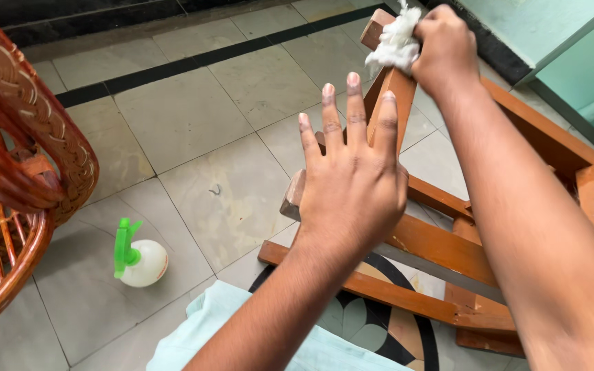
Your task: The person wipes the legs and the underside of a wooden stool with a white cloth, cleaning various surfaces and joints of the object.
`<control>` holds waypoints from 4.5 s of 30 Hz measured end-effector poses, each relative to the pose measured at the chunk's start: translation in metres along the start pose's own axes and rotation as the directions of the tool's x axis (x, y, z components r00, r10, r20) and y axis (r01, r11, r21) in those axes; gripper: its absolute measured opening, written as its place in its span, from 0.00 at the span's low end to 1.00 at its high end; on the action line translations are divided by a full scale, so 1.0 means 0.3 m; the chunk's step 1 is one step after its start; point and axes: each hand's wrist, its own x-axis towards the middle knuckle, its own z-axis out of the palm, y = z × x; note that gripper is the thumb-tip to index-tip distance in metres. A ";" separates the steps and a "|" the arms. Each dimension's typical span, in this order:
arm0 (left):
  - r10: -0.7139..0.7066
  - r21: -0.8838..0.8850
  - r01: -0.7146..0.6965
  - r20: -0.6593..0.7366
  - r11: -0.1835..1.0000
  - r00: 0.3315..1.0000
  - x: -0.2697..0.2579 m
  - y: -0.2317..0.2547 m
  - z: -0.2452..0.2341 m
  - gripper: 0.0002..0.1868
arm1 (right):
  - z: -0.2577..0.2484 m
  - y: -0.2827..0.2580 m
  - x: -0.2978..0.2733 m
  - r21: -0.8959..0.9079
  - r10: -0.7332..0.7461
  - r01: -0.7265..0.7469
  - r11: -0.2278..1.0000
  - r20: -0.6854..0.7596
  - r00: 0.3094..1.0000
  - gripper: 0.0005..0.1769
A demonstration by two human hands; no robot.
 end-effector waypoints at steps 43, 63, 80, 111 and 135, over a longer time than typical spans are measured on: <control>0.002 0.063 -0.022 0.294 0.998 0.956 0.011 0.045 -0.062 0.45 | -0.135 -0.086 -0.093 0.085 0.065 -0.068 0.994 0.034 0.997 0.07; 0.045 0.050 -0.047 0.035 0.998 0.998 -0.008 0.040 -0.009 0.54 | -0.187 -0.270 -0.366 0.474 -0.038 -0.850 -0.228 0.868 0.495 0.16; 0.013 0.021 -0.015 0.107 1.000 0.994 0.014 0.032 0.007 0.59 | 0.014 -0.039 -0.231 0.500 0.231 -0.775 -0.387 0.866 0.443 0.14; 0.075 0.077 -0.080 0.074 0.994 0.994 -0.009 0.071 -0.048 0.72 | -0.553 -0.255 -0.467 0.950 0.546 -0.291 -0.110 0.302 0.781 0.18; 0.356 0.142 -0.438 0.393 0.887 0.848 0.065 0.236 0.188 0.51 | -0.926 0.035 -1.216 -0.106 0.704 -0.735 0.670 0.405 0.583 0.25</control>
